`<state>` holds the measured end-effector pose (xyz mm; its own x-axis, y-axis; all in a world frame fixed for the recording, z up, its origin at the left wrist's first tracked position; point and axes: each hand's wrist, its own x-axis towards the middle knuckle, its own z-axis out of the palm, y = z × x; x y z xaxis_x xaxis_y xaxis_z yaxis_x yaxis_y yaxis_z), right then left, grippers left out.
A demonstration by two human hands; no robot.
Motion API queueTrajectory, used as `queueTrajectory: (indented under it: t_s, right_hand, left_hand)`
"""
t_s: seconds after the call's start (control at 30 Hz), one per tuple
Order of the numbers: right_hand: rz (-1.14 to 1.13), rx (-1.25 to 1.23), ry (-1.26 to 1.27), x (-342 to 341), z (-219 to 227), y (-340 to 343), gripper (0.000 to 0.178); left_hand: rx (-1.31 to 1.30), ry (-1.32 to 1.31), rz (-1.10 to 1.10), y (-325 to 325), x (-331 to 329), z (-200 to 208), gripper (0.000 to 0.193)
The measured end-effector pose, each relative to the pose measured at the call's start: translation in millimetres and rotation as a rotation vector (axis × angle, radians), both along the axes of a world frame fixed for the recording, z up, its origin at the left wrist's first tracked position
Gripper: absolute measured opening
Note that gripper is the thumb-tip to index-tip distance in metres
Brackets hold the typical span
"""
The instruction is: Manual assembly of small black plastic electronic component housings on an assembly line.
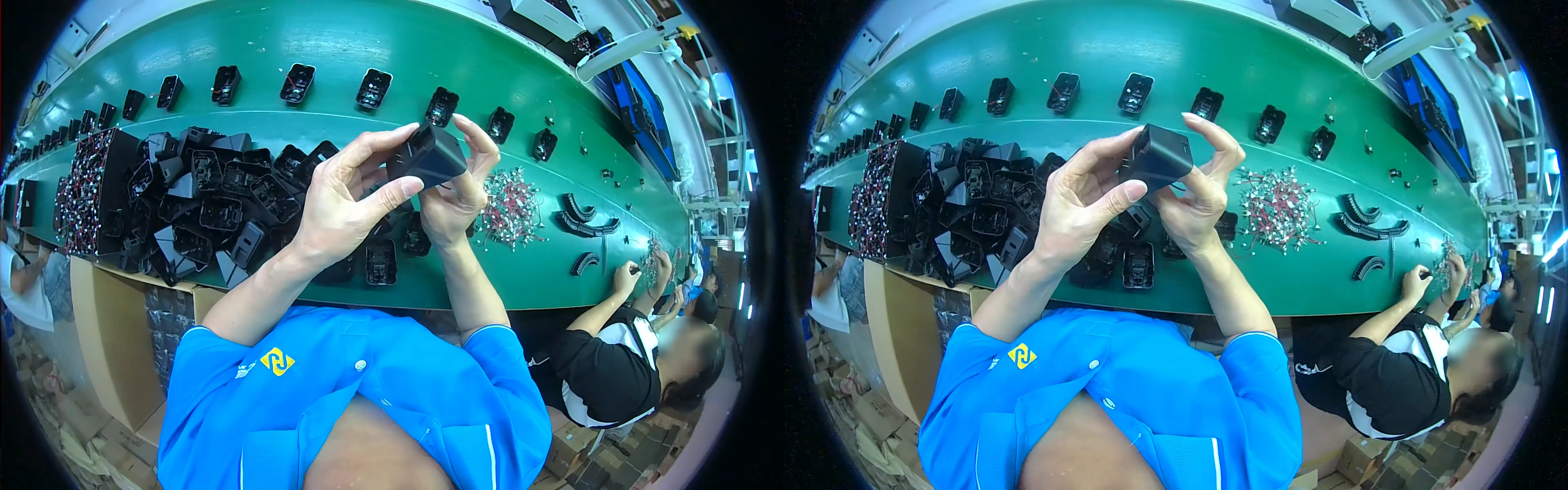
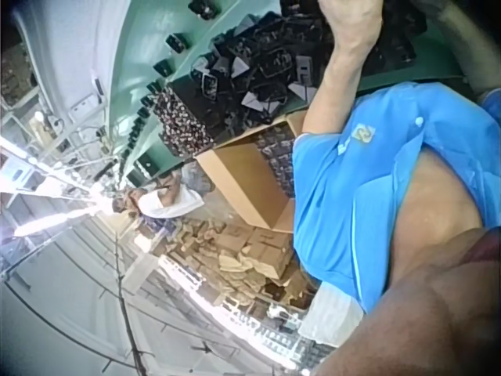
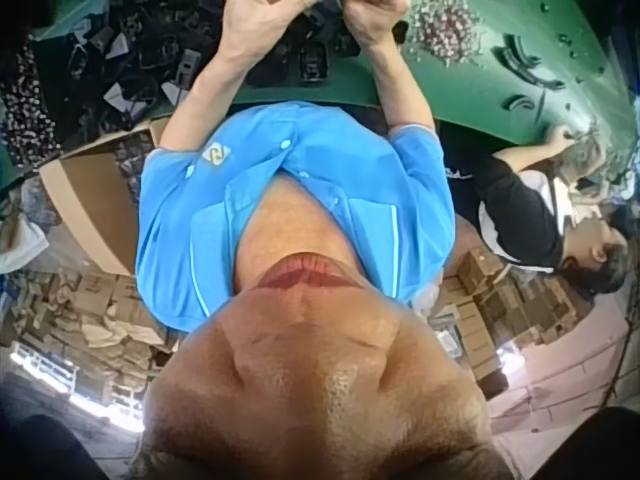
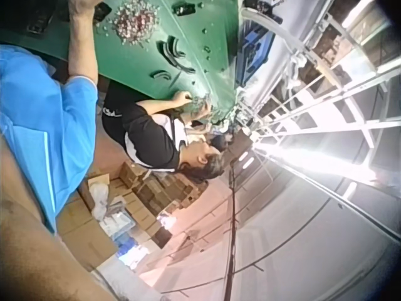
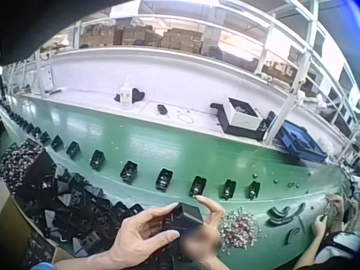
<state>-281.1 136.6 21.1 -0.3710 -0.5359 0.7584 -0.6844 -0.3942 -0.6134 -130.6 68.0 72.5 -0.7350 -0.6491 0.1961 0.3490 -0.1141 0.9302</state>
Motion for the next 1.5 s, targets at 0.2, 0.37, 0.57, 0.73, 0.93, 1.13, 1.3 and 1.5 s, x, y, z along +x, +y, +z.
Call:
queueTrajectory:
  t_s: [0.2, 0.37, 0.57, 0.73, 0.93, 1.13, 1.3, 1.5]
  right_hand:
    - [-0.053, 0.114, 0.140, 6, 12, 7, 0.032]
    - [-0.208, 0.164, 0.358, -11, 9, 15, 0.028]
    - [-0.680, 0.449, 0.728, -156, 32, 50, 0.028]
    - [-0.931, 1.020, 0.737, -303, 19, 116, 0.034]
    - [-0.874, 1.438, 0.645, -368, -6, 133, 0.034]
    - [-0.858, 1.511, 0.557, -371, 7, 119, 0.037]
    - [-0.866, 1.391, 0.505, -372, 23, 70, 0.043]
    - [-1.008, 1.536, 0.171, -389, -15, -9, 0.042]
  left_hand:
    - [0.179, -0.052, 0.053, -1, -3, 0, 0.051]
    - [0.243, -0.085, -0.006, 6, -16, -12, 0.050]
    - [-0.272, -0.292, -0.082, 0, -23, -21, 0.052]
    - [-0.802, -0.561, -0.173, -9, -8, -27, 0.052]
    - [-0.891, -0.726, -0.197, -7, -22, -34, 0.049]
    - [-0.934, -0.845, -0.199, -4, -43, -31, 0.043]
    - [-1.032, -0.875, -0.287, -10, -55, -34, 0.033]
    - [-0.980, -0.776, -0.284, -25, -57, -49, 0.018]
